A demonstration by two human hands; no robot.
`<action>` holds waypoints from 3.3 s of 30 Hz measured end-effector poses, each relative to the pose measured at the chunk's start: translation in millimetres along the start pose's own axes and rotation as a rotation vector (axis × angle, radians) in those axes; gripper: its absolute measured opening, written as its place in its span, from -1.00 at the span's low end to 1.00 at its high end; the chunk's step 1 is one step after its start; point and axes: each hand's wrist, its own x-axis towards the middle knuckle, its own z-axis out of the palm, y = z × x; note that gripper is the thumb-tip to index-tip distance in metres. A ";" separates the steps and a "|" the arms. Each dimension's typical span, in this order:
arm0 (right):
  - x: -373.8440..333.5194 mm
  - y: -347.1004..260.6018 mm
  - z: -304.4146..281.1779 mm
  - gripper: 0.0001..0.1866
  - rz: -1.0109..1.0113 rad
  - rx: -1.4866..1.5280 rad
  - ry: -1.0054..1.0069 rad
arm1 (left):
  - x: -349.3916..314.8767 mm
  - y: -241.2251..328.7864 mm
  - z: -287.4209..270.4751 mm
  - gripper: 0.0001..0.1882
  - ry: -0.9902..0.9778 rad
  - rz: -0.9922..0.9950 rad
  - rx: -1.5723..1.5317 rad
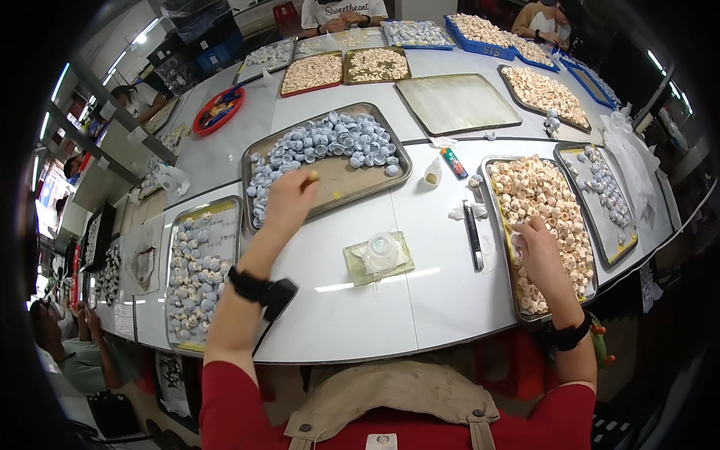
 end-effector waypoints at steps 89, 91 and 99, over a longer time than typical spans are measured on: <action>53.0 -170.6 22.9 -0.83 -0.567 0.221 0.041 | -158.5 113.1 14.3 -0.70 -0.108 -0.948 -2.029; 38.0 -179.3 19.5 -0.83 -0.407 0.384 0.047 | -158.0 115.3 15.5 -0.70 -0.068 -0.949 -2.006; 5.5 -179.0 27.7 -0.78 -0.475 0.534 -0.071 | -155.9 124.4 13.4 -0.68 -0.058 -0.897 -1.866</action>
